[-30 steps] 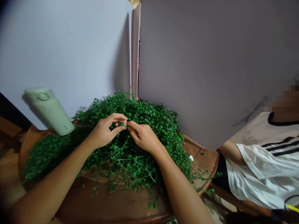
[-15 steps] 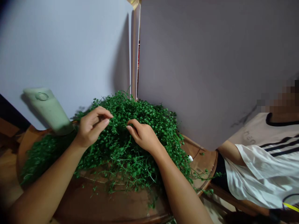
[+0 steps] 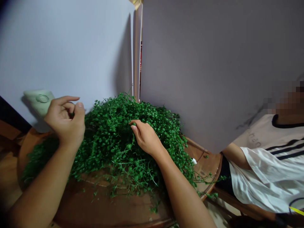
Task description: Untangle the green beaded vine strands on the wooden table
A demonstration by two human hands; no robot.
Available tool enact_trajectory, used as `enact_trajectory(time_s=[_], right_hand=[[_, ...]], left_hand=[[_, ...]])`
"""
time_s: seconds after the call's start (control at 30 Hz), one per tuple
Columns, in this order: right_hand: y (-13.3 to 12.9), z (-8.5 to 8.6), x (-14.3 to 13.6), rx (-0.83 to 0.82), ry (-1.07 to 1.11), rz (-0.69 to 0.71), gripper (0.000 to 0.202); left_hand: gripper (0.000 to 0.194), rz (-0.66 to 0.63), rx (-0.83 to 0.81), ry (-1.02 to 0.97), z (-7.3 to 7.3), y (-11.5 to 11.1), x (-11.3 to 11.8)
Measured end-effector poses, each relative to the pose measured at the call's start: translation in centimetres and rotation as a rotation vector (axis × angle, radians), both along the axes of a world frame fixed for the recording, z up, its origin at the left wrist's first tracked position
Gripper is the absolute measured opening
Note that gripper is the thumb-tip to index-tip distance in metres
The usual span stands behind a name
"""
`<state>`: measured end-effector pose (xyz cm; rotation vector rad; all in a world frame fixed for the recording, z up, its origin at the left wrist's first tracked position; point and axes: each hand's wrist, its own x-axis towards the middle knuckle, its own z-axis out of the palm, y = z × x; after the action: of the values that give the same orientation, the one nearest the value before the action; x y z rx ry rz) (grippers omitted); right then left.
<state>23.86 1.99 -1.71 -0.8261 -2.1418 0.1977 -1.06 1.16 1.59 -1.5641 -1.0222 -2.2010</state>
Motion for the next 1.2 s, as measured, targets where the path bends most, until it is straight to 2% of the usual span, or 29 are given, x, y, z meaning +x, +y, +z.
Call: enact_trajectory(time_s=[0.13, 0.23, 0.3, 0.37, 0.47, 0.57, 0.7, 1.0, 1.1, 1.2], right_hand=[[-0.2, 0.2, -0.3, 0.094, 0.2, 0.007, 0.033], [-0.4, 0.7, -0.8, -0.106, 0.493, 0.165, 0.031], [-0.5, 1.0, -1.2, -0.296, 0.652, 0.261, 0.033], [-0.5, 1.3, -1.4, -0.407, 0.774, 0.295, 0.033], [-0.5, 1.4, -1.5, -0.464, 0.879, 0.277, 0.028], [-0.3, 1.3, -1.4, -0.503, 0.862, 0.269, 0.028], [-0.1, 0.9, -1.2, -0.556, 0.836, 0.278, 0.034], [-0.6, 0.9, -1.2, -0.615, 0.8, 0.279, 0.041], [-0.6, 0.8, -1.2, -0.59, 0.76, 0.291, 0.042], [-0.8, 0.6, -1.2, -0.428, 0.511, 0.274, 0.043]], left_hand=[[0.008, -0.038, 0.028, -0.005, 0.0, 0.3, -0.1], [0.003, -0.087, -0.005, 0.006, -0.4, 0.6, -0.3], [0.011, -0.137, -0.037, 0.02, -0.7, 0.7, -0.5], [0.014, -0.156, -0.064, 0.028, -0.8, 0.7, -0.6], [0.012, -0.109, -0.083, 0.022, -0.7, 0.7, -0.6], [0.012, -0.034, -0.051, -0.001, -0.4, 0.6, -0.7], [0.018, -0.033, -0.007, -0.014, -0.2, 0.6, -1.0], [0.025, 0.117, 0.042, 0.096, -0.2, 0.6, -1.6], [0.02, 0.091, 0.059, 0.164, -0.4, 0.5, -1.1], [0.011, -0.007, 0.063, 0.374, -0.5, 0.1, 0.1]])
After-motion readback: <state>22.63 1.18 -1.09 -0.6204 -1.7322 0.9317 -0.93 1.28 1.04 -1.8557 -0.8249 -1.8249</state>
